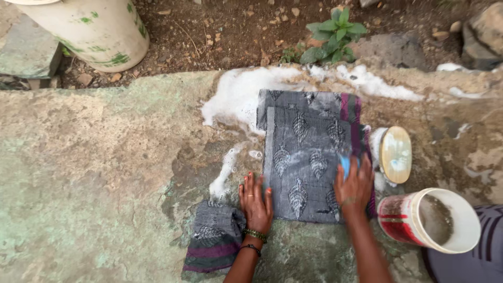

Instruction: The person washes clothes by hand outdoors, scrubbing a garment with a bar of soap, using a brush, and rinsing with water from a bucket.

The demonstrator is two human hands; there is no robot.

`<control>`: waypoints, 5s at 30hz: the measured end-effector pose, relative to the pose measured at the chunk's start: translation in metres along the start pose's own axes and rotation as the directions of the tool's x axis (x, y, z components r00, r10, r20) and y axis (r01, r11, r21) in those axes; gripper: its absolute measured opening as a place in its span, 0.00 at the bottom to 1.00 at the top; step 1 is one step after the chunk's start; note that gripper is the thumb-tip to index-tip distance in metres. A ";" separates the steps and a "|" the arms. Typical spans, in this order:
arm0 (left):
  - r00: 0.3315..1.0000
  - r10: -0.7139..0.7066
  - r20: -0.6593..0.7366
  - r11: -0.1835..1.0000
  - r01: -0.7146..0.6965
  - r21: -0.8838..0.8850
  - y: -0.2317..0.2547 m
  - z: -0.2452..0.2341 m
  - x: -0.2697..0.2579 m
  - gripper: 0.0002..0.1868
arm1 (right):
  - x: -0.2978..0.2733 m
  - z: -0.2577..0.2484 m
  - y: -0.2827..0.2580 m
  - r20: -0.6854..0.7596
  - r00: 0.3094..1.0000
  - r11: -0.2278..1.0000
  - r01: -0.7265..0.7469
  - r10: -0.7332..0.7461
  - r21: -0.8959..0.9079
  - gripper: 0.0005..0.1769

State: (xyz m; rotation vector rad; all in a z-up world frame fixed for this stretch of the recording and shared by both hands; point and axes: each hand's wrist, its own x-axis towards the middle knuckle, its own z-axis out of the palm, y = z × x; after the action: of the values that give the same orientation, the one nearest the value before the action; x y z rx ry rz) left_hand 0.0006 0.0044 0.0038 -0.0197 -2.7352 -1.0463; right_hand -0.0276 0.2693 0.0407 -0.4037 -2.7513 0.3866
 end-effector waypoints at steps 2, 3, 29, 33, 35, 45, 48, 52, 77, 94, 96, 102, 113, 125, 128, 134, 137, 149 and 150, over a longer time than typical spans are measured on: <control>0.998 0.057 0.040 0.990 -0.062 0.128 0.005 -0.004 0.002 0.25 | -0.036 -0.001 -0.009 -0.082 0.992 0.995 -0.095 0.093 -0.024 0.33; 0.996 0.079 0.039 0.988 -0.083 0.130 0.004 -0.006 0.002 0.24 | -0.051 0.002 -0.017 -0.048 0.998 0.998 -0.048 0.046 -0.049 0.33; 0.991 0.104 0.080 0.972 -0.118 0.204 -0.004 0.005 -0.002 0.23 | 0.084 0.057 0.019 0.040 0.997 0.977 0.069 -0.062 -0.201 0.20; 0.993 0.078 0.085 0.969 -0.096 0.227 0.007 -0.002 0.006 0.24 | 0.076 0.068 0.034 -0.134 0.979 0.963 -0.176 0.151 -0.202 0.28; 0.987 -0.031 0.160 0.952 -0.020 0.306 0.019 -0.006 0.014 0.24 | 0.077 0.067 0.033 -0.116 0.964 0.949 -0.259 0.241 -0.178 0.35; 0.936 -0.233 0.264 0.908 0.112 0.405 0.068 0.040 0.150 0.40 | 0.122 0.070 0.072 0.166 0.851 0.861 -0.508 0.498 0.023 0.38; 0.882 -0.419 0.213 0.889 0.351 0.296 0.066 0.038 0.158 0.39 | 0.126 0.086 0.103 0.246 0.838 0.859 -0.510 0.487 0.039 0.29; 0.907 -0.414 0.076 0.889 0.385 0.249 0.053 0.045 0.162 0.32 | 0.123 0.085 0.114 0.204 0.899 0.911 -0.408 0.388 0.066 0.21; 0.685 -0.517 0.513 0.855 0.383 0.351 0.016 -0.080 0.043 0.32 | -0.039 -0.086 0.050 0.458 0.825 0.942 -0.315 0.331 -0.114 0.24; 0.774 0.266 0.574 0.880 -0.438 0.184 0.047 -0.006 -0.034 0.37 | 0.011 -0.101 0.182 0.541 0.498 0.211 -0.836 0.678 0.506 0.11; 0.767 0.262 0.586 0.875 -0.444 0.191 0.049 -0.005 -0.037 0.37 | 0.007 -0.095 0.191 0.592 0.487 0.072 -0.807 0.642 0.586 0.10; 0.753 0.219 0.620 0.879 -0.429 0.210 0.051 -0.009 -0.030 0.37 | -0.008 -0.112 0.208 0.641 0.573 -0.232 -0.626 0.511 0.744 0.08; 0.769 0.232 0.596 0.909 -0.389 0.147 0.050 -0.010 -0.038 0.36 | 0.020 -0.150 0.146 0.514 0.680 -0.473 -0.733 -0.523 0.489 0.12; 0.758 0.228 0.611 0.912 -0.385 0.138 0.049 -0.010 -0.033 0.37 | 0.055 0.026 0.010 0.394 0.906 0.866 -0.066 -0.156 0.495 0.26; 0.779 0.291 0.555 0.889 -0.435 0.145 0.048 -0.005 -0.030 0.36 | 0.053 0.048 0.010 0.264 0.962 0.997 0.050 -0.062 0.053 0.43; 0.768 0.251 0.589 0.916 -0.386 0.112 0.043 -0.006 -0.033 0.32 | 0.042 0.064 0.005 0.023 0.991 0.990 0.132 -0.131 -0.045 0.42; 0.798 0.326 0.507 0.901 -0.424 0.088 0.046 -0.006 -0.035 0.31 | 0.043 0.050 -0.012 0.112 0.976 0.978 0.171 -0.184 0.116 0.37; 0.763 0.306 0.570 0.902 -0.423 0.083 0.034 0.006 -0.034 0.33 | 0.121 0.050 -0.020 0.383 0.802 0.873 0.487 -0.457 0.023 0.32; 0.750 0.277 0.600 0.915 -0.396 0.073 0.030 0.009 -0.033 0.34 | 0.122 0.056 -0.024 0.277 0.855 0.883 0.467 -0.438 -0.045 0.32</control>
State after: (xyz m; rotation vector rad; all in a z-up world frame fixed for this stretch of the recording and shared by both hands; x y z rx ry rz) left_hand 0.0342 0.0345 0.0106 -0.9240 -3.1629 -0.7417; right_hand -0.1637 0.2744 0.0322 0.3012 -3.0062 0.1707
